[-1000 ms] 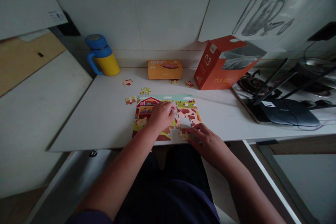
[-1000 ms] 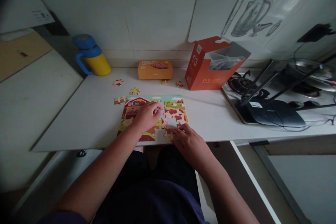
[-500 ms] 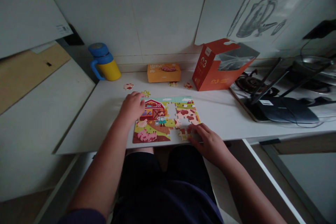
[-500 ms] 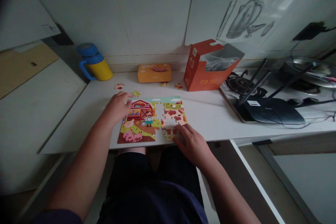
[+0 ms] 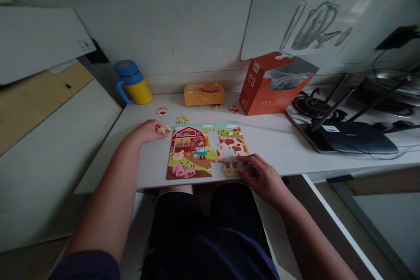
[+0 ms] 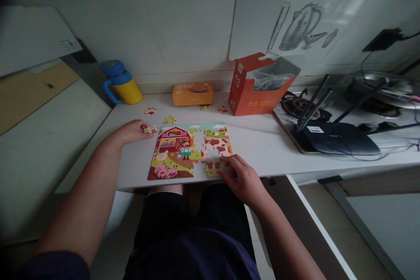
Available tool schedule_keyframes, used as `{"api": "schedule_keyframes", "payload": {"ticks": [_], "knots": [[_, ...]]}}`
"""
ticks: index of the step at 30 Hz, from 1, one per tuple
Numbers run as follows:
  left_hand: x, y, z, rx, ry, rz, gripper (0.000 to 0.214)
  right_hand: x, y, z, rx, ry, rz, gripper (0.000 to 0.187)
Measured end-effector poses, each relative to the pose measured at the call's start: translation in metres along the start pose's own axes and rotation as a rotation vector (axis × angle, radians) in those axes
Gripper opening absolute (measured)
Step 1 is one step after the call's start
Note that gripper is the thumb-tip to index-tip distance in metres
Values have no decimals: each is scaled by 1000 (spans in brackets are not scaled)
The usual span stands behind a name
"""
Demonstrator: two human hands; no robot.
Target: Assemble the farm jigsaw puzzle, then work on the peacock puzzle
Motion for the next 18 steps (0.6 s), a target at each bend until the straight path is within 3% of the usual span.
{"api": "schedule_keyframes", "payload": {"ticks": [3, 6, 11, 15, 18], "knots": [[1, 2, 1, -21, -245, 8, 52, -1, 0, -1, 1, 8, 1, 33], [5, -1, 19, -12, -473, 8, 52, -1, 0, 0, -1, 12, 4, 32], [18, -14, 91, 212, -633, -35, 41, 2, 0, 3, -5, 10, 2, 31], [46, -21, 144, 317, -643, -150, 32, 2, 1, 3, 7, 17, 2, 30], [67, -20, 171, 363, -613, -178, 23, 0, 1, 1, 10, 22, 8, 28]]}}
Point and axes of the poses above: each hand's wrist, its own y-axis towards the middle knuckle, its own x-axis out of the palm, z = x × y, the point moved 9 cm from there along y, towards the middle knuckle, and after that the axes turned 2 degrees about -x, right-handed, at the moved point
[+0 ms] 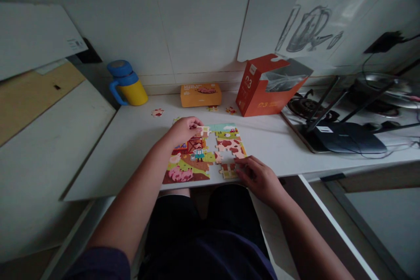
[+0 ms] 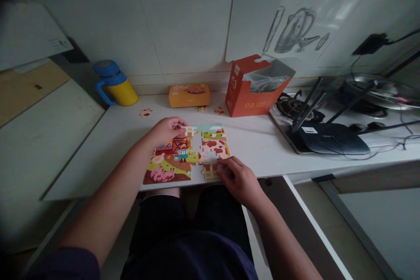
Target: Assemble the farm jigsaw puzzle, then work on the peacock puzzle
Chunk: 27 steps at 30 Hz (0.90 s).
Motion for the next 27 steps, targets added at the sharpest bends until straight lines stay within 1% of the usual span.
{"api": "schedule_keyframes", "payload": {"ticks": [3, 6, 10, 15, 19, 24, 27], "knots": [[21, 7, 2, 36, -16, -33, 20, 0, 1, 0, 16, 10, -5, 27], [31, 6, -1, 60, -64, -51, 20, 2, 1, 1, 26, 19, -16, 26], [30, 0, -9, 67, -75, -26, 20, 2, 1, 2, 22, 2, -21, 25], [30, -5, -16, 62, -61, -36, 22, 1, 3, 7, 53, 20, 0, 29], [33, -7, -13, 76, -67, -40, 23, 0, 2, 10, 71, 44, 19, 28], [37, -9, -10, 35, -100, -64, 22, -3, -1, 12, 100, 58, 48, 27], [37, -9, -6, 50, -136, -55, 21, -4, -1, 13, 109, 72, 58, 27]]}}
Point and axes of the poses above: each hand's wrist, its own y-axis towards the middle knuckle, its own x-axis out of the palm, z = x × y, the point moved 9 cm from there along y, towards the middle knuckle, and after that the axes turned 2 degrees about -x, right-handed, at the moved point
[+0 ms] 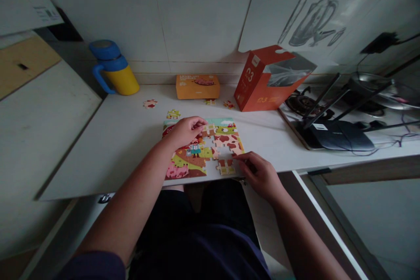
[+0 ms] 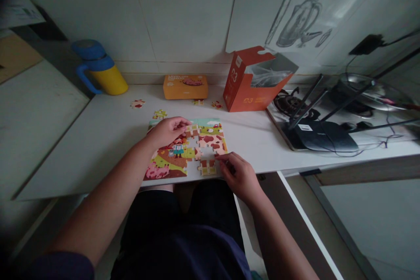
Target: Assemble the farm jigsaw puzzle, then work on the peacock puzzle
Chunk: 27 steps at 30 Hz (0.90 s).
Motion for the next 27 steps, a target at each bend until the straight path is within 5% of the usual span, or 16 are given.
{"api": "schedule_keyframes", "payload": {"ticks": [7, 13, 17, 27], "knots": [[10, -2, 2, 17, -156, -63, 38, 0, 3, 1, 24, 18, 10, 26], [13, -5, 5, 11, -91, -96, 28, 0, 3, 1, 37, 25, 8, 27], [10, -7, 11, 41, -128, -85, 44, -1, 2, 1, 46, 29, 9, 27], [26, -14, 19, -56, -566, -206, 38, 0, 7, -5, 68, 40, 23, 29]]}}
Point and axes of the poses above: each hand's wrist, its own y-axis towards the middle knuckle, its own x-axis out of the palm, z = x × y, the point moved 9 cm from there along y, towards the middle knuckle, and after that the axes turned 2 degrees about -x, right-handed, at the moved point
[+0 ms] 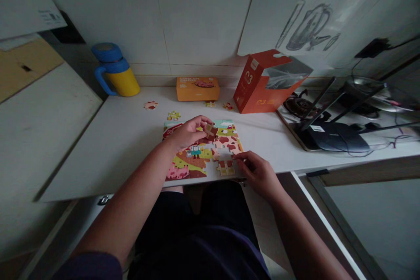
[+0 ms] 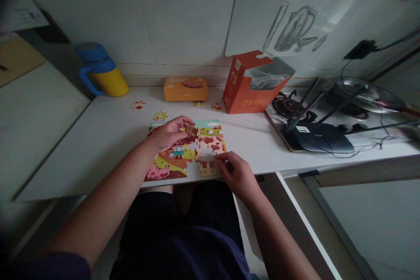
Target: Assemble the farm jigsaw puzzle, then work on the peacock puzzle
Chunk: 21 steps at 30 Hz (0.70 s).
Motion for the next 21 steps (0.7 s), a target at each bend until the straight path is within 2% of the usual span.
{"api": "schedule_keyframes", "payload": {"ticks": [4, 7, 12, 14, 16, 19, 21], "knots": [[8, -3, -3, -46, -72, -37, 41, 5, 7, -21, 9, 61, 33, 33], [16, -4, -5, -48, -17, -83, 42, 10, 20, -35, 12, 137, 102, 43], [33, -4, -5, 1, 132, -219, 40, 14, 40, -43, 8, 297, 183, 33], [39, -5, -6, 9, 128, -277, 39, 6, 43, -39, 16, 368, 192, 36], [41, -5, -3, 37, 156, -286, 38, -13, 43, -29, 38, 432, 226, 38], [35, -6, 6, 106, 271, -223, 34, -47, 36, -4, 105, 434, 279, 42], [31, -7, 12, 138, 402, -176, 28, -59, 29, 15, 169, 373, 245, 46]]}}
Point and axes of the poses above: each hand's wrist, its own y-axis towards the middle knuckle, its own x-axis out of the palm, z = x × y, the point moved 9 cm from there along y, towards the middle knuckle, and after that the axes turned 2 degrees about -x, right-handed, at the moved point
